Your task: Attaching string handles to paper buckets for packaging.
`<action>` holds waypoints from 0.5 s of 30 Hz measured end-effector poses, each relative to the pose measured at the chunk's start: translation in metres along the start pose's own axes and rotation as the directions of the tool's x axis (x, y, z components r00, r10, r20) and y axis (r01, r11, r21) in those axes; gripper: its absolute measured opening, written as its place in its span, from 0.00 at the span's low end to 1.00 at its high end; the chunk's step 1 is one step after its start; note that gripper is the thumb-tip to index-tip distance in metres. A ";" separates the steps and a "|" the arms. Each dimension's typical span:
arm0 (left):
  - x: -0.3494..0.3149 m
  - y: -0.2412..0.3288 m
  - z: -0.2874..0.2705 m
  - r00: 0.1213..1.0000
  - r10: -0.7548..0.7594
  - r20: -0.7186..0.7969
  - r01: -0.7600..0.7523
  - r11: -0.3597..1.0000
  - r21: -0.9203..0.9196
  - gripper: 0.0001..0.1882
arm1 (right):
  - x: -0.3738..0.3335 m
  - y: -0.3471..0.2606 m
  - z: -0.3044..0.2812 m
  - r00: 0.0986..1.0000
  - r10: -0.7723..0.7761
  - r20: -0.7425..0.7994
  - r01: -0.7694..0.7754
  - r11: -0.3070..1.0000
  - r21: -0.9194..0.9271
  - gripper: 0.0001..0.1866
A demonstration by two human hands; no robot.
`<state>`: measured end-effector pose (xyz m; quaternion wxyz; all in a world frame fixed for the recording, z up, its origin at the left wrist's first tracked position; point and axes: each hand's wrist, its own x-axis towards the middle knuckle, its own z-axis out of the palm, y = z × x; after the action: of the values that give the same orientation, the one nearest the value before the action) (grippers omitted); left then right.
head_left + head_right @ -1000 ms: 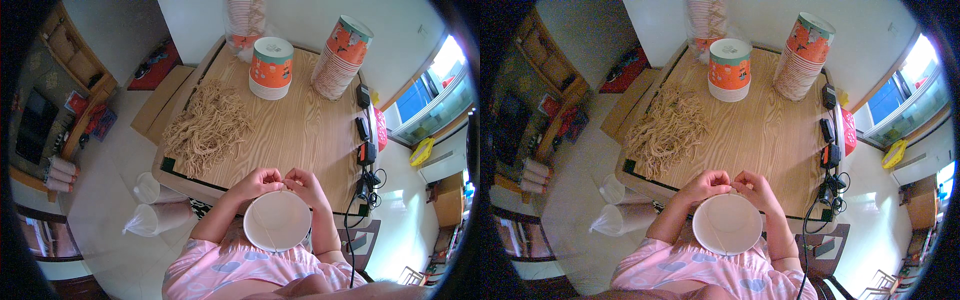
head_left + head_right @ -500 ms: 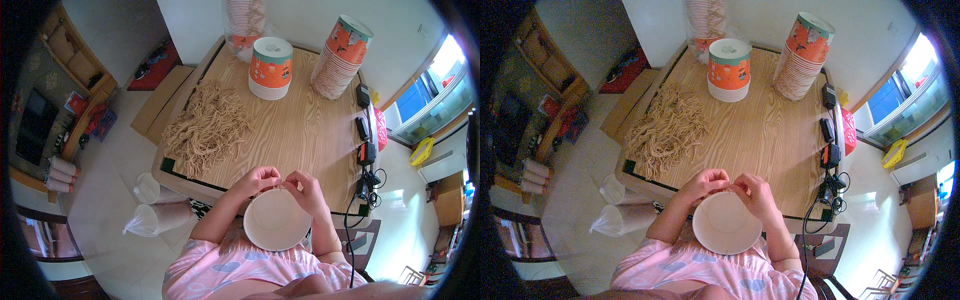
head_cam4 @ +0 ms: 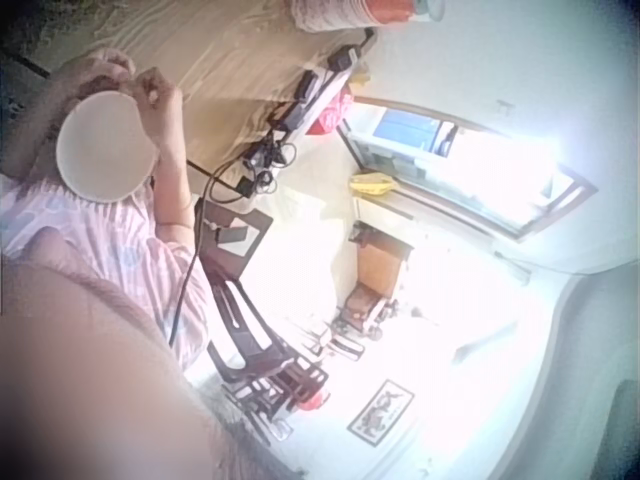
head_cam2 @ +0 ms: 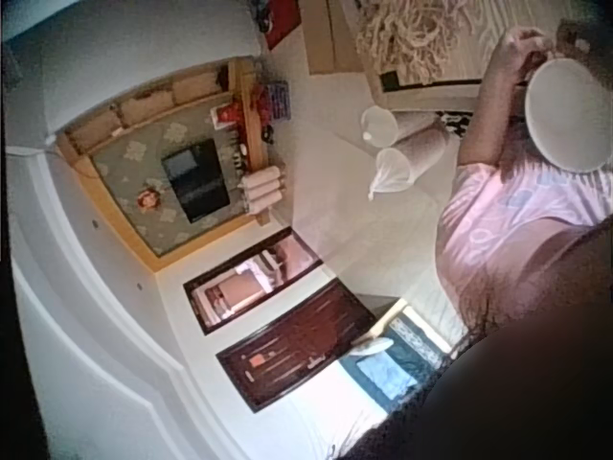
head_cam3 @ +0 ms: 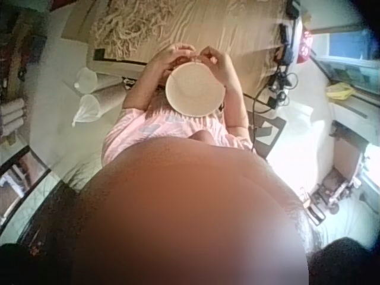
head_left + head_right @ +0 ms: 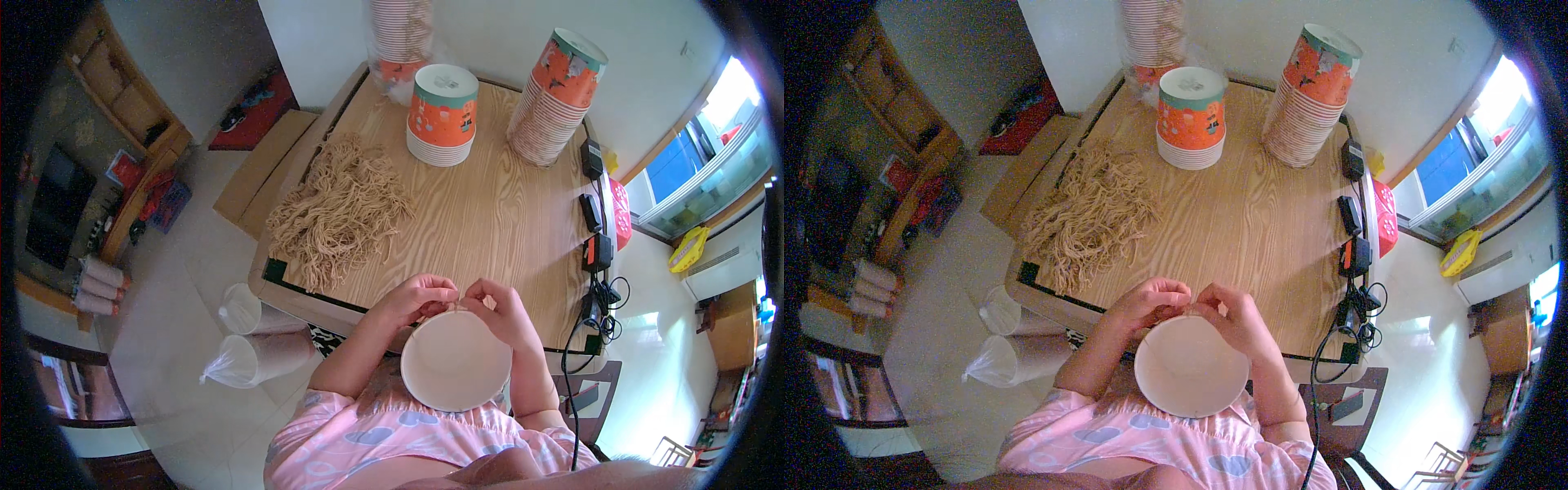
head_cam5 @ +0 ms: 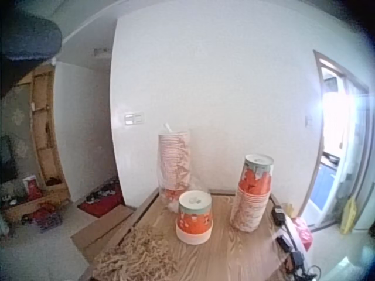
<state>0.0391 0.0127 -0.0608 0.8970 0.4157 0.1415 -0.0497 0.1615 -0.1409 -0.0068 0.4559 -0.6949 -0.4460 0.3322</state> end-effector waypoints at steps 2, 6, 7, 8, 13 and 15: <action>-0.002 0.005 0.003 1.000 -0.023 -0.001 0.023 1.000 0.011 0.09 | -0.004 -0.010 0.001 0.972 -0.231 -0.044 0.211 0.938 -0.274 0.05; 0.000 0.005 -0.001 0.995 -0.048 0.086 0.045 0.998 0.034 0.09 | -0.003 -0.021 0.001 0.905 -0.423 0.029 0.379 0.776 -0.504 0.06; 0.001 0.004 -0.003 0.995 -0.048 0.086 0.045 0.998 0.035 0.09 | -0.003 -0.022 0.001 0.894 -0.444 0.065 0.408 0.743 -0.531 0.06; 0.002 0.002 -0.003 0.995 -0.048 0.087 0.045 0.998 0.036 0.09 | -0.002 -0.023 0.001 0.881 -0.462 0.102 0.436 0.708 -0.555 0.07; 0.005 -0.001 -0.005 0.997 -0.057 0.049 0.055 0.998 0.044 0.10 | 0.004 -0.024 0.002 0.843 -0.531 0.092 0.487 0.677 -0.552 0.06; 0.005 -0.002 -0.006 0.997 -0.054 0.060 0.052 0.998 0.035 0.10 | 0.005 -0.024 0.002 0.842 -0.531 0.094 0.489 0.679 -0.547 0.06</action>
<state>0.0421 0.0165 -0.0675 0.8923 0.4249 0.1245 -0.0884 0.1543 -0.1317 0.0145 0.3260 -0.6553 -0.6810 0.0238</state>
